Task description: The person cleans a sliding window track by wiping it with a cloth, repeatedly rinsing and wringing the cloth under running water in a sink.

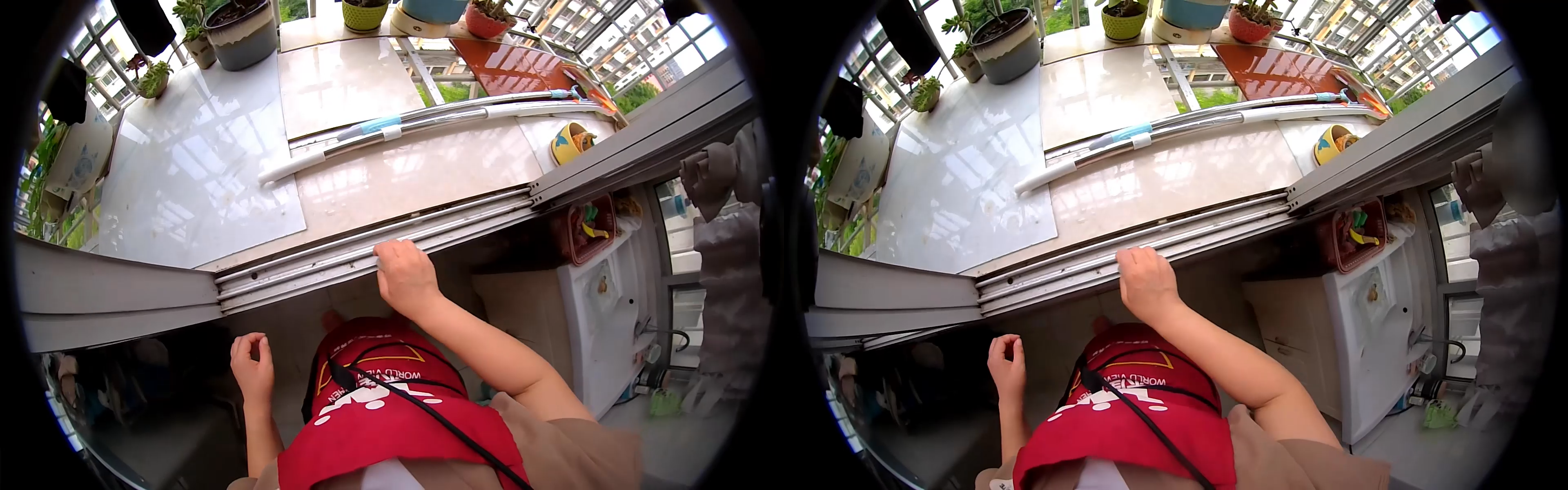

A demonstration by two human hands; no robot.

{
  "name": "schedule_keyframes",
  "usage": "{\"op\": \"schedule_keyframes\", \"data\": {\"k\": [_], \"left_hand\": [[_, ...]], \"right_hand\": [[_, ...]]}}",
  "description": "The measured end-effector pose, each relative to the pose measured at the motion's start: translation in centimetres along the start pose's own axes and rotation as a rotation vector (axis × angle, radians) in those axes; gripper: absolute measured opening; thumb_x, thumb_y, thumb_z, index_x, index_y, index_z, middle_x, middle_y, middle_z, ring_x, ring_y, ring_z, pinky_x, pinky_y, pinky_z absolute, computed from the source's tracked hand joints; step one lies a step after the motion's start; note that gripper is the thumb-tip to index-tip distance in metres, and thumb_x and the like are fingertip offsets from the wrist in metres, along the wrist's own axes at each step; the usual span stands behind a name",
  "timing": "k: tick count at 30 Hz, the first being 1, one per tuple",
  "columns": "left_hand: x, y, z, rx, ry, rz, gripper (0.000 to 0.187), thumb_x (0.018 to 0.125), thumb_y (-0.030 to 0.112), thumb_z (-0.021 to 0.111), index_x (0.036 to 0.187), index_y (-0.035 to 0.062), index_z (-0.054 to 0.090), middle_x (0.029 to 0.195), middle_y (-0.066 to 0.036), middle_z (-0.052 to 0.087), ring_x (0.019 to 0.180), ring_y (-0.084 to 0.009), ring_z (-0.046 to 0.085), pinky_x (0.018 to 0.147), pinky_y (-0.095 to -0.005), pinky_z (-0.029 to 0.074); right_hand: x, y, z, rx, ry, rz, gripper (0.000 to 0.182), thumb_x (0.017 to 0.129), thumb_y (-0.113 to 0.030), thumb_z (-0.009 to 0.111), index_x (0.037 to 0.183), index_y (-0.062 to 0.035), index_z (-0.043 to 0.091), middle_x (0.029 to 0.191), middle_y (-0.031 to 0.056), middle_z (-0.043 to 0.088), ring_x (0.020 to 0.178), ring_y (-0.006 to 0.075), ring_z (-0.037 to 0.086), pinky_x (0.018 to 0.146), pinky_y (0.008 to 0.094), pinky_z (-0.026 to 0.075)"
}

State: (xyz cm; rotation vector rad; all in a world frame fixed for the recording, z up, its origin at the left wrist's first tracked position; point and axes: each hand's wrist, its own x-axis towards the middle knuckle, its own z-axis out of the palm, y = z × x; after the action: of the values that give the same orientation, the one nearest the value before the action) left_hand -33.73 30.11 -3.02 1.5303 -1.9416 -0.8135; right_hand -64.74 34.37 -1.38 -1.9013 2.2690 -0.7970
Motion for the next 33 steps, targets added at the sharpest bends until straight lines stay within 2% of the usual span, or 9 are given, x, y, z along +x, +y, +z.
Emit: {"op": "schedule_keyframes", "data": {"k": [4,7,10,13,16,20,24,25,33], "left_hand": [[1.0,1.2,0.4,-0.050,-0.048,0.045,0.003,0.082,0.003,0.062,0.084,0.0016,0.062,0.078,-0.009,0.057,0.074,-0.0226,0.055,0.068,-0.0317,0.045],[2.2,3.2,0.9,-0.043,-0.060,0.116,0.004,0.081,0.002,0.062,0.084,0.0027,0.062,0.079,-0.009,0.058,0.076,-0.0247,0.055,0.070,-0.0332,0.045],[5.1,6.3,2.3,-0.008,-0.038,0.332,0.008,0.078,0.001,0.064,0.086,0.0038,0.063,0.082,-0.009,0.059,0.079,-0.0279,0.055,0.072,-0.0358,0.045],[8.7,10.2,4.4,0.040,-0.001,0.525,0.009,0.078,0.005,0.065,0.087,0.0054,0.064,0.084,-0.008,0.059,0.082,-0.0282,0.055,0.072,-0.0376,0.044],[10.3,12.8,6.5,0.038,-0.044,0.584,0.009,0.078,0.006,0.065,0.087,0.0055,0.065,0.087,-0.008,0.060,0.084,-0.0284,0.056,0.075,-0.0383,0.044],[10.1,16.2,9.6,-0.074,-0.175,0.650,0.008,0.078,0.006,0.065,0.086,0.0056,0.065,0.088,-0.009,0.061,0.086,-0.0284,0.057,0.078,-0.0383,0.045],[9.4,17.8,12.3,-0.125,-0.228,0.669,0.007,0.078,0.005,0.064,0.085,0.0060,0.065,0.087,-0.009,0.061,0.085,-0.0280,0.057,0.078,-0.0382,0.045],[9.3,17.9,12.5,-0.134,-0.236,0.674,0.007,0.078,0.005,0.064,0.085,0.0061,0.065,0.087,-0.009,0.061,0.085,-0.0280,0.057,0.077,-0.0383,0.045],[10.1,17.2,14.4,-0.120,-0.219,0.628,0.006,0.078,0.006,0.065,0.084,0.0058,0.066,0.085,-0.009,0.061,0.084,-0.0283,0.057,0.077,-0.0386,0.045]], "right_hand": [[1.6,-3.2,1.2,0.438,-0.136,0.109,0.030,0.076,-0.002,0.057,0.106,-0.0028,0.054,0.086,0.0134,0.059,0.078,0.0284,0.058,0.071,0.0378,0.048],[2.4,-0.9,-1.3,0.915,-0.306,0.434,0.031,0.084,-0.005,0.054,0.114,-0.0015,0.053,0.088,0.0032,0.059,0.079,0.0083,0.053,0.071,0.0241,0.045],[1.5,3.8,-4.8,1.211,-0.278,0.683,0.034,0.083,-0.007,0.057,0.117,-0.0044,0.053,0.094,0.0020,0.058,0.080,0.0083,0.053,0.071,0.0222,0.045],[-0.1,8.6,-9.3,1.413,-0.249,0.834,0.048,0.079,-0.003,0.039,0.126,-0.0003,0.048,0.111,0.0084,0.055,0.101,0.0150,0.052,0.089,0.0280,0.043],[-0.6,13.1,-12.9,1.166,-0.081,0.773,0.043,0.082,-0.004,0.046,0.125,0.0004,0.049,0.107,0.0060,0.058,0.095,0.0131,0.055,0.085,0.0258,0.044],[1.1,15.9,-16.2,0.342,-0.046,0.639,0.030,0.079,-0.009,0.064,0.107,-0.0010,0.061,0.084,0.0050,0.063,0.081,0.0124,0.058,0.075,0.0265,0.047],[2.6,18.6,-13.9,-0.169,-0.122,0.285,0.020,0.078,-0.011,0.066,0.096,-0.0020,0.065,0.088,0.0171,0.064,0.087,0.0337,0.061,0.078,0.0389,0.049],[2.8,19.0,-13.3,-0.195,-0.108,0.232,0.016,0.079,-0.011,0.065,0.093,-0.0027,0.065,0.091,0.0194,0.063,0.090,0.0394,0.058,0.079,0.0442,0.048],[3.6,18.7,-12.2,-0.159,-0.077,0.414,0.017,0.080,-0.016,0.068,0.087,-0.0028,0.062,0.086,0.0167,0.061,0.084,0.0342,0.059,0.074,0.0415,0.048]]}}
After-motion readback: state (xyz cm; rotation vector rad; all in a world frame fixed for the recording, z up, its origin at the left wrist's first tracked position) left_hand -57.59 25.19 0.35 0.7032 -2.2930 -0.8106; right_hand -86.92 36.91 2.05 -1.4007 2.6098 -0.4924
